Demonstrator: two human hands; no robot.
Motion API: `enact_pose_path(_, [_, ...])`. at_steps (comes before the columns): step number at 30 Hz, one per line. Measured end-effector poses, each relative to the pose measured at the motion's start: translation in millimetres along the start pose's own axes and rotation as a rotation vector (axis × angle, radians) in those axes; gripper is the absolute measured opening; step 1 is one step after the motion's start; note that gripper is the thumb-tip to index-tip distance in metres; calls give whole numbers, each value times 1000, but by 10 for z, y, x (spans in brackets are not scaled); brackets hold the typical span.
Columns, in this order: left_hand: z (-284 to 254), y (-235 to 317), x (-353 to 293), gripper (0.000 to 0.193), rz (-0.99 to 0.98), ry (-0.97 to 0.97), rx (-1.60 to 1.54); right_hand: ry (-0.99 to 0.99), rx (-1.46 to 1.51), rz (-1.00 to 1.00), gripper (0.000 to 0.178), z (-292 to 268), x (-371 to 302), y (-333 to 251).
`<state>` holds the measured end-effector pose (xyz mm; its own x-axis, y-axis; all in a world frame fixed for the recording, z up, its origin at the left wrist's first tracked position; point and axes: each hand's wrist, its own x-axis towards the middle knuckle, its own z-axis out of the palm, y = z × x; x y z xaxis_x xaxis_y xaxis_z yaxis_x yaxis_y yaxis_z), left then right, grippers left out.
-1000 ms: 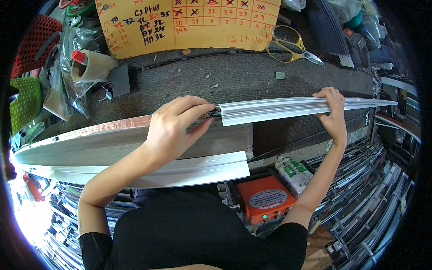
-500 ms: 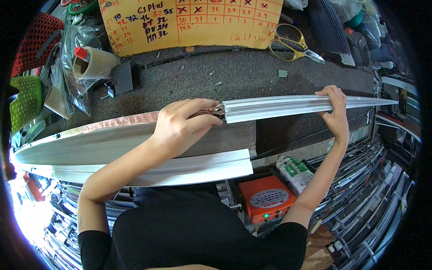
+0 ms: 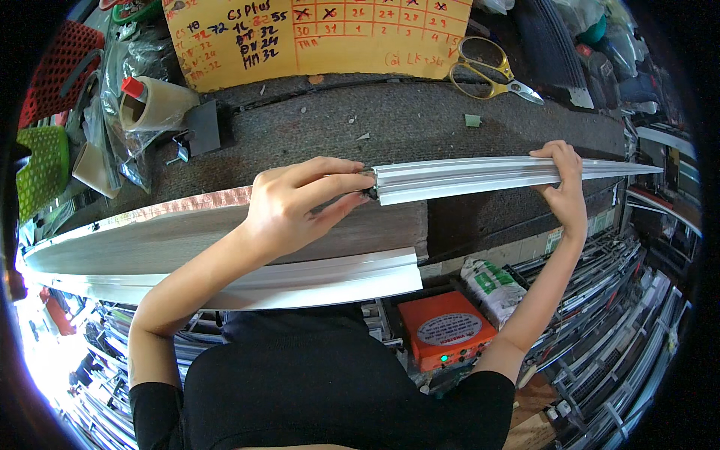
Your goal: The person assembles a window frame by inserting a rubber seal into an aluminum profile, cutting the seal with shears, and using a power drill to secure components. They then insert a screen mesh into the frame and adjust the assembly on the workbench.
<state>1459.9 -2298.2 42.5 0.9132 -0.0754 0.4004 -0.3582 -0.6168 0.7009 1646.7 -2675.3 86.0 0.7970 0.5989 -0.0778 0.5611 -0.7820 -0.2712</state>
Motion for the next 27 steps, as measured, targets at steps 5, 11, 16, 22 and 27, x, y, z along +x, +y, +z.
enact_pose_path(5, [-5, 79, 17, 18, -155, -7, -36, -26, 14, -6, 46, -23, -3, 40])
enact_pose_path(11, [-34, 178, 45, 19, -358, -121, -32, -37, 13, -8, 45, -25, -38, 83])
enact_pose_path(16, [-6, 139, 33, 12, -184, -66, -89, -32, 5, -15, 44, 3, -60, 133])
enact_pose_path(22, [-11, 145, 71, 10, -305, -58, -171, -6, -11, -37, 47, 16, -41, 163])
enact_pose_path(27, [-140, 129, 287, 19, -533, -208, -208, 31, -11, -52, 48, -9, -46, 152])
